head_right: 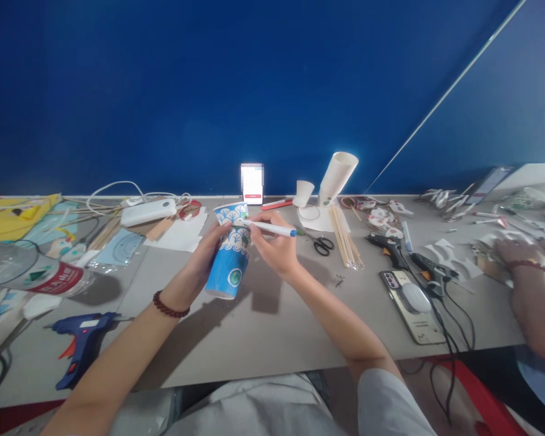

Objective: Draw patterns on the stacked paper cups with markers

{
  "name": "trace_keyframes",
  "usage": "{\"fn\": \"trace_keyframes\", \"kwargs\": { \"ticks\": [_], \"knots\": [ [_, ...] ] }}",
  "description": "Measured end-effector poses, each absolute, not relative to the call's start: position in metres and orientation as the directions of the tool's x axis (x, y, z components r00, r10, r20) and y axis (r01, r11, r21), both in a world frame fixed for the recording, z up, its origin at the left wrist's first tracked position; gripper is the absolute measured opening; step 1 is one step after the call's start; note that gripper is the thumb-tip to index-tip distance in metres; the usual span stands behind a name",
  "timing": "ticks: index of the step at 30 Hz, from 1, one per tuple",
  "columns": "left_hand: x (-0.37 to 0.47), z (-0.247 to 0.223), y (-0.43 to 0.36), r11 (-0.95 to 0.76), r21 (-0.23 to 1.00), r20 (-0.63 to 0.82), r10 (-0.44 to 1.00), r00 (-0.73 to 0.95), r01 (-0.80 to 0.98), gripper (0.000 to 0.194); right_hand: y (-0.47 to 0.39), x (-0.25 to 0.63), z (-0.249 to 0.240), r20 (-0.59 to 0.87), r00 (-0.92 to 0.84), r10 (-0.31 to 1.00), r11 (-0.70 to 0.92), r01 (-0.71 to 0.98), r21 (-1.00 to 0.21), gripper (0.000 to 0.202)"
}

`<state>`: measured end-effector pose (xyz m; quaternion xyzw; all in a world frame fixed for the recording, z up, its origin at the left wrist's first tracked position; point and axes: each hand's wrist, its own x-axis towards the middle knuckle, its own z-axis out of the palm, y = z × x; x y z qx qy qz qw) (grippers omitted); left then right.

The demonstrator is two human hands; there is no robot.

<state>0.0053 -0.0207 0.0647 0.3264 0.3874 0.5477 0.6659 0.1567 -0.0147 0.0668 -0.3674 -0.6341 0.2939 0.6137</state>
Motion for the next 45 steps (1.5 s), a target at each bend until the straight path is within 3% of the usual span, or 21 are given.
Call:
{"fn": "trace_keyframes", "kwargs": {
  "ticks": [12,32,45],
  "knots": [
    [0.0054,0.0657,-0.0215,0.185,0.866,-0.173,0.982,0.068,-0.464,0.049,-0.0151,0.1564,0.0637,0.592,0.016,0.806,0.581,0.17,-0.796,0.007],
    [0.0042,0.0647,-0.0214,0.138,0.873,-0.108,0.99,0.089,-0.467,0.049,-0.0162,0.1578,0.0655,0.568,0.011,0.823,0.568,0.04,-0.822,0.003],
    [0.0046,0.0641,-0.0208,0.139,0.878,-0.122,0.99,0.067,-0.458,0.05,-0.015,0.1579,0.0643,0.576,0.029,0.817,0.572,0.092,-0.815,0.004]
  ]
}}
